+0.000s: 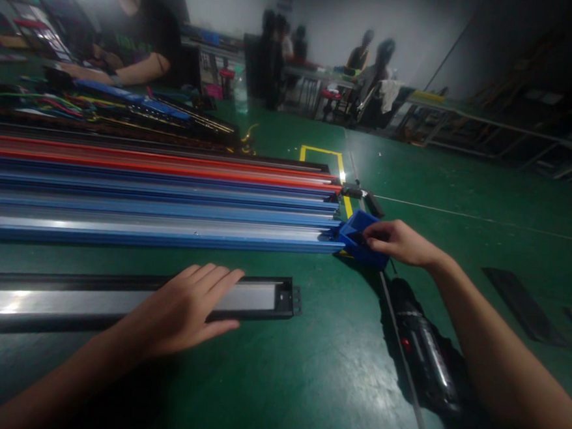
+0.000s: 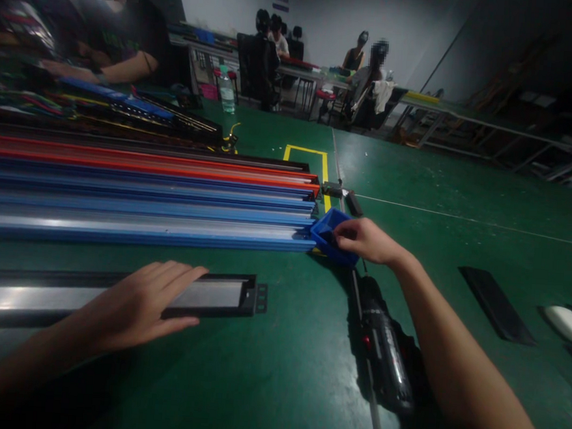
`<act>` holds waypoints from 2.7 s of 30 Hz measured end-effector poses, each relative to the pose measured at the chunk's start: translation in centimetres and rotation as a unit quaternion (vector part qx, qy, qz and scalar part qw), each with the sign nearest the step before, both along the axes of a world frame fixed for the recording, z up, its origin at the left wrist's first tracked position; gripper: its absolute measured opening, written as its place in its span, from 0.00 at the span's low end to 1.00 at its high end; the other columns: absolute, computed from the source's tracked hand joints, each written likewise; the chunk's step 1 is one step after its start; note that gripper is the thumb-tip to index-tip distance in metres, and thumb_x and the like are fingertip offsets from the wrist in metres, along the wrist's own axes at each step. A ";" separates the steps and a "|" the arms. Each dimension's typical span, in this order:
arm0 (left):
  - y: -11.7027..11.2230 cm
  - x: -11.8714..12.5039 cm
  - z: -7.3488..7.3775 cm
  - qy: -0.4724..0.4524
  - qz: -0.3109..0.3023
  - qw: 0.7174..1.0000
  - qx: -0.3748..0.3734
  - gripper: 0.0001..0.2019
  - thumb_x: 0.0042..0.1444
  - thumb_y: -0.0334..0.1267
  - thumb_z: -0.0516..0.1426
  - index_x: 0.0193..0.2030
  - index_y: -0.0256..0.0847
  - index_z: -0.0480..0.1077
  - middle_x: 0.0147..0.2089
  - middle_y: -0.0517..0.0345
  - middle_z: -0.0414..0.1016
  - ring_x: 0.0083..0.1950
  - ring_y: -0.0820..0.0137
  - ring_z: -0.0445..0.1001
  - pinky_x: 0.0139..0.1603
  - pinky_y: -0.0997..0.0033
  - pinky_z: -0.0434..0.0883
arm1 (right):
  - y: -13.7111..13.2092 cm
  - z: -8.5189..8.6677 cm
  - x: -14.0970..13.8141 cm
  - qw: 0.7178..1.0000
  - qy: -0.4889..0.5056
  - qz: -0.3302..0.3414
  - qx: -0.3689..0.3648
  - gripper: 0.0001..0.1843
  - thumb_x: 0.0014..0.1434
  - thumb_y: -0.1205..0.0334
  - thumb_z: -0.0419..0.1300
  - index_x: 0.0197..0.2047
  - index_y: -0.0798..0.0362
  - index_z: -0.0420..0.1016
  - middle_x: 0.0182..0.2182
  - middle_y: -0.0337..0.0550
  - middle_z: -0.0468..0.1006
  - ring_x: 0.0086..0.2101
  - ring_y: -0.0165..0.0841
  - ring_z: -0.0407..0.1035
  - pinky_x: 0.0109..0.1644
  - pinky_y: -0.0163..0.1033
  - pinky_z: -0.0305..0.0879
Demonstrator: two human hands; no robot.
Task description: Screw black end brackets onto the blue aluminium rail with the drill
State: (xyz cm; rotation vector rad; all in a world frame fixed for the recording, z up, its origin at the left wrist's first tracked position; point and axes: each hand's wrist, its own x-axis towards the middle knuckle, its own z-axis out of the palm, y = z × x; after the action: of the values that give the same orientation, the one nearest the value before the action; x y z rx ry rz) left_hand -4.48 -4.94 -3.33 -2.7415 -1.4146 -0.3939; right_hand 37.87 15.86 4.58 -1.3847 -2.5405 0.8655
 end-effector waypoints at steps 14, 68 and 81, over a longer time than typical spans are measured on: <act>0.1 0.0 -0.1 0.003 0.002 1.000 -0.007 0.32 0.64 0.50 0.64 0.68 0.30 0.68 0.59 0.37 0.79 0.53 0.53 0.79 0.51 0.52 0.77 | 0.3 -0.2 0.9 0.996 -0.030 0.014 0.080 0.14 0.56 0.57 0.64 0.41 0.53 0.87 0.28 0.42 0.83 0.28 0.34 0.74 0.33 0.39 0.71; 0.1 0.3 0.6 0.006 0.012 0.999 -0.037 0.32 0.65 0.50 0.63 0.69 0.31 0.68 0.59 0.37 0.79 0.53 0.53 0.79 0.51 0.53 0.76 | 0.1 -1.6 -0.5 0.982 0.028 0.074 0.173 0.24 0.63 0.60 0.60 0.62 0.51 0.77 0.55 0.52 0.79 0.45 0.40 0.79 0.48 0.46 0.77; 0.1 0.3 0.6 0.016 0.004 0.999 -0.030 0.32 0.65 0.51 0.63 0.68 0.28 0.68 0.58 0.36 0.79 0.52 0.53 0.79 0.49 0.51 0.78 | 0.4 -1.2 0.3 0.976 -0.054 0.047 0.207 0.14 0.61 0.61 0.58 0.46 0.52 0.81 0.42 0.47 0.85 0.40 0.41 0.80 0.45 0.45 0.75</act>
State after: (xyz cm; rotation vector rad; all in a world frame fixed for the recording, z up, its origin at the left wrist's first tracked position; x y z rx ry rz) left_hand -4.16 -4.81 -2.69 -2.7744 -1.4517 -0.3102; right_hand 38.15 16.24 3.34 -1.2154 -2.6774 0.2480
